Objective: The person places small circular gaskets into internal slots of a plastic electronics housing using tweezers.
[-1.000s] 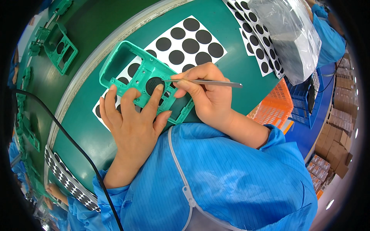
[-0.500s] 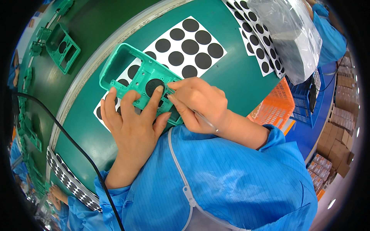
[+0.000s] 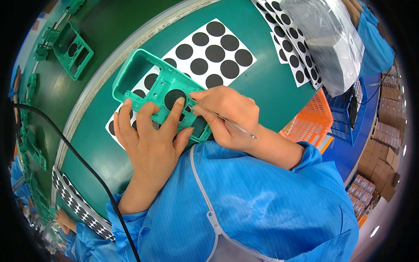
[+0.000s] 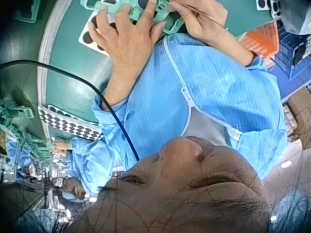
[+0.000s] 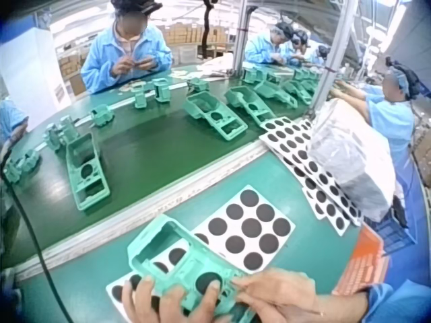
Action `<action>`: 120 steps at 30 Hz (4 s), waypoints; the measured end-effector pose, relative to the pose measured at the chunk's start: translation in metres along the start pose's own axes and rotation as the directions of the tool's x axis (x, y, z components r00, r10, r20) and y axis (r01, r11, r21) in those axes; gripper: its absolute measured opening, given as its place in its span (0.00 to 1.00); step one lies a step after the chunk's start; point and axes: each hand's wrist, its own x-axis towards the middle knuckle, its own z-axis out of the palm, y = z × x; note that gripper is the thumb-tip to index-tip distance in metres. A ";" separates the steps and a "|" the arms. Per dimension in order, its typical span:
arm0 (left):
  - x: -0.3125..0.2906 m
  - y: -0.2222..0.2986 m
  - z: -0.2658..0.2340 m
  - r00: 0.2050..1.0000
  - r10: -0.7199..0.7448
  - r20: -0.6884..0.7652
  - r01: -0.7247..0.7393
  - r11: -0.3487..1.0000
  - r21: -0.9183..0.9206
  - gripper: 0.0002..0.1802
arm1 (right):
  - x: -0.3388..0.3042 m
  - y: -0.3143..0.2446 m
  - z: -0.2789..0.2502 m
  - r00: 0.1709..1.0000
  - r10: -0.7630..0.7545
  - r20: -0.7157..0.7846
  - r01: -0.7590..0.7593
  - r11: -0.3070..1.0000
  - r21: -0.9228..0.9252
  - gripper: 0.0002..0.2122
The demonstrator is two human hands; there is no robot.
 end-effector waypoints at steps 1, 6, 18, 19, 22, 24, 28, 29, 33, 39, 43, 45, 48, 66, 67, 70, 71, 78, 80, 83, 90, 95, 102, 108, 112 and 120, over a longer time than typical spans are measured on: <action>0.000 0.000 0.000 1.000 -0.003 -0.001 0.003 1.000 -0.005 0.22 | 0.000 0.000 0.000 1.000 0.029 -0.005 -0.029 0.999 0.016 0.05; 0.000 0.000 0.000 1.000 -0.005 0.001 0.005 1.000 -0.009 0.23 | 0.002 0.001 -0.002 1.000 0.006 0.008 -0.007 0.999 0.033 0.04; -0.003 -0.003 0.005 0.999 -0.007 -0.047 0.006 1.000 -0.020 0.21 | 0.003 0.009 -0.003 0.974 0.223 0.037 -0.221 0.900 0.375 0.02; -0.003 -0.002 0.005 0.999 -0.007 -0.045 0.007 1.000 -0.015 0.21 | 0.003 0.008 -0.002 0.975 0.218 0.035 -0.216 0.908 0.358 0.03; -0.003 -0.003 0.006 0.999 -0.003 -0.051 0.003 1.000 -0.014 0.21 | 0.003 0.007 -0.002 0.991 0.131 -0.029 -0.118 0.952 0.282 0.04; -0.003 -0.003 0.004 0.999 -0.005 -0.053 0.004 1.000 -0.016 0.21 | 0.005 0.004 -0.003 0.997 0.070 -0.012 -0.067 0.982 0.175 0.04; 0.001 0.000 -0.001 1.000 0.005 0.006 -0.005 1.000 -0.016 0.23 | 0.004 0.004 -0.001 0.991 -0.134 0.013 0.134 0.987 -0.091 0.06; 0.001 0.000 -0.001 1.000 0.002 0.009 -0.001 1.000 -0.018 0.23 | 0.003 0.006 -0.003 0.987 -0.158 0.044 0.162 0.979 -0.126 0.07; 0.000 0.000 -0.001 1.000 -0.009 0.014 0.009 1.000 -0.015 0.23 | 0.002 0.005 -0.002 0.984 -0.170 0.052 0.176 0.975 -0.133 0.07; 0.000 0.000 -0.001 1.000 -0.011 0.013 0.011 1.000 -0.008 0.23 | 0.006 0.001 0.000 0.967 -0.229 0.114 0.252 0.930 -0.266 0.08; 0.000 0.000 -0.001 1.000 -0.007 0.008 0.007 1.000 -0.009 0.23 | 0.004 0.005 0.001 0.983 -0.177 0.045 0.182 0.969 -0.168 0.08; 0.000 0.000 -0.001 1.000 -0.006 0.006 0.006 1.000 -0.014 0.24 | 0.004 0.007 0.000 0.991 -0.133 0.021 0.135 0.985 -0.104 0.08; 0.000 0.000 -0.001 1.000 -0.011 0.006 0.011 1.000 -0.020 0.24 | 0.006 0.009 -0.003 0.968 -0.246 0.042 0.249 0.961 -0.123 0.08; 0.000 0.000 0.000 1.000 0.000 0.017 0.000 1.000 -0.007 0.23 | 0.007 0.005 -0.005 0.991 -0.119 0.061 0.121 0.992 -0.034 0.05; 0.000 0.000 -0.001 1.000 -0.001 0.019 0.001 1.000 -0.007 0.23 | 0.007 0.005 -0.004 0.997 0.080 0.020 -0.082 0.988 0.128 0.04; 0.001 0.001 0.000 1.000 0.003 0.024 -0.002 1.000 -0.012 0.22 | 0.011 0.009 -0.009 0.951 0.301 0.063 -0.305 0.891 0.337 0.02; 0.001 0.001 0.000 1.000 0.000 0.023 0.000 1.000 -0.009 0.22 | 0.012 0.010 -0.009 0.950 0.304 0.078 -0.310 0.878 0.365 0.02; 0.003 0.002 -0.001 0.999 0.006 0.045 -0.006 1.000 -0.006 0.23 | 0.017 0.012 -0.012 0.919 0.369 0.137 -0.384 0.769 0.511 0.03; 0.002 0.002 0.000 1.000 0.008 0.028 -0.007 1.000 -0.025 0.23 | 0.020 0.010 -0.013 0.913 0.376 0.159 -0.401 0.752 0.523 0.03; 0.001 -0.001 0.002 1.000 0.013 0.006 -0.013 0.998 -0.054 0.25 | 0.020 0.007 -0.013 0.911 0.385 0.151 -0.405 0.756 0.515 0.03; 0.000 -0.004 0.004 1.000 0.031 -0.003 -0.031 0.998 -0.063 0.25 | 0.013 0.004 -0.012 0.986 0.155 0.067 -0.166 0.960 0.225 0.03; 0.001 -0.004 0.004 1.000 0.027 -0.006 -0.027 0.997 -0.072 0.27 | 0.014 0.005 -0.011 0.991 0.119 0.053 -0.128 0.969 0.211 0.03; 0.001 -0.004 0.004 0.999 0.039 -0.011 -0.040 0.996 -0.077 0.27 | 0.014 0.007 -0.014 0.980 0.148 0.134 -0.175 0.960 0.219 0.02; 0.001 -0.003 0.003 0.999 0.047 -0.002 -0.048 0.997 -0.060 0.26 | 0.014 0.010 -0.014 0.946 0.289 0.147 -0.324 0.829 0.455 0.03; 0.002 -0.004 0.003 0.999 0.046 -0.009 -0.046 0.998 -0.042 0.25 | 0.016 0.007 -0.015 0.924 0.344 0.170 -0.381 0.773 0.508 0.03; 0.003 -0.006 0.001 0.999 0.053 0.009 -0.051 0.995 -0.089 0.27 | 0.015 0.007 -0.020 0.912 0.346 0.219 -0.409 0.751 0.518 0.02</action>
